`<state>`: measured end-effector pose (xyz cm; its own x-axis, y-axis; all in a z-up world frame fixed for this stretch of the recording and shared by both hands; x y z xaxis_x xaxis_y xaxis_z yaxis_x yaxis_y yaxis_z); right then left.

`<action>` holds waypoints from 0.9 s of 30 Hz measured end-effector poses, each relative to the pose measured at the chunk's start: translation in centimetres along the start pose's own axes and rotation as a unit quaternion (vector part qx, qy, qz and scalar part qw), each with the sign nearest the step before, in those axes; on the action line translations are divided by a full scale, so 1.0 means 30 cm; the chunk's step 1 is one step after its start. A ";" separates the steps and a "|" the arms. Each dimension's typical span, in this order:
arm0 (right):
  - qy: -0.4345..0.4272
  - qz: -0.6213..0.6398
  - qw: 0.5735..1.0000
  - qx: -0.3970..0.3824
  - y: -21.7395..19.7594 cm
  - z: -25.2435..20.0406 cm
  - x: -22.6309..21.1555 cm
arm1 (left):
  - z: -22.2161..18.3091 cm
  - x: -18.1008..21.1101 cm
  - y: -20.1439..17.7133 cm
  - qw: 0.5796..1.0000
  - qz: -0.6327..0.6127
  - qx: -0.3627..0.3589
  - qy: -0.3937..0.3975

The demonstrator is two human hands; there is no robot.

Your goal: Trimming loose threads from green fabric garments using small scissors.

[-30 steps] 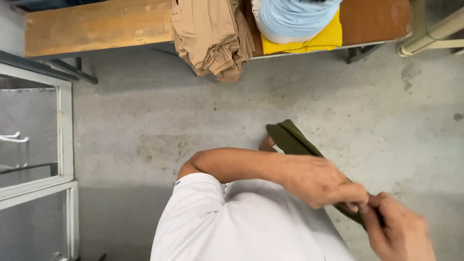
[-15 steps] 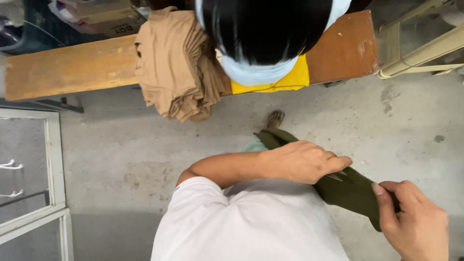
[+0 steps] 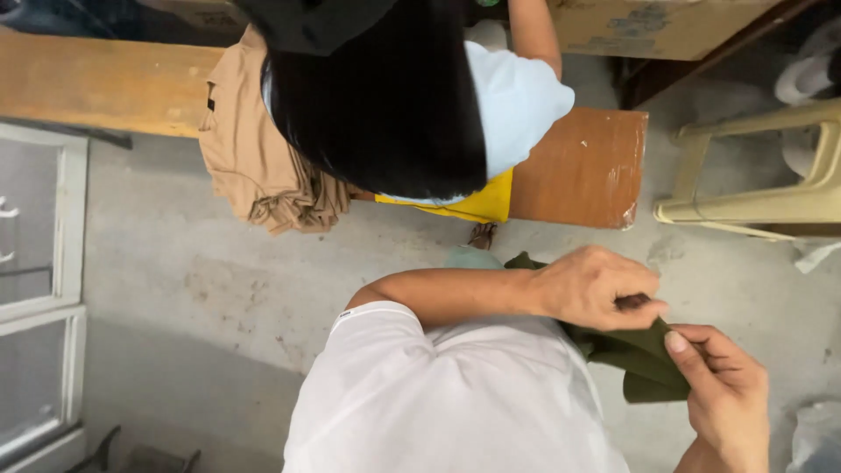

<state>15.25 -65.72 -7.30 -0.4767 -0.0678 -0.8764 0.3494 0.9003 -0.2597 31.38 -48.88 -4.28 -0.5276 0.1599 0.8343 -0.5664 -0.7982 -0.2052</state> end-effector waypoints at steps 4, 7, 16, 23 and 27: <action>0.042 -0.043 0.998 -0.027 -0.125 0.207 -0.053 | 0.071 -0.237 0.002 0.993 0.060 0.068 -0.071; -0.006 -0.019 0.999 -0.050 -0.331 0.423 -0.017 | 0.063 -0.377 -0.053 0.939 0.198 0.172 -0.223; -0.182 -0.063 0.893 -0.406 -0.309 0.657 -0.330 | 0.194 -0.315 0.278 0.960 -0.104 0.028 -0.258; -0.127 -0.251 0.938 -0.205 -0.346 0.689 -0.385 | 0.249 -0.341 0.185 0.973 -0.030 0.080 -0.214; -0.149 -0.213 0.953 -0.154 -0.388 0.693 -0.360 | 0.363 -0.341 0.144 0.995 0.024 0.019 -0.099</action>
<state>33.10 -84.40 -3.26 -0.2570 -0.5327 -0.8063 -0.0990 0.8445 -0.5263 41.24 -60.28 -8.13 -0.4167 0.0063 0.9090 -0.5164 -0.8246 -0.2310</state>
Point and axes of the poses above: each hand's wrist, its own z-axis towards the middle knuckle, its own y-axis out of the palm, x = y × z, the point moved 4 cm from there along z, towards the middle knuckle
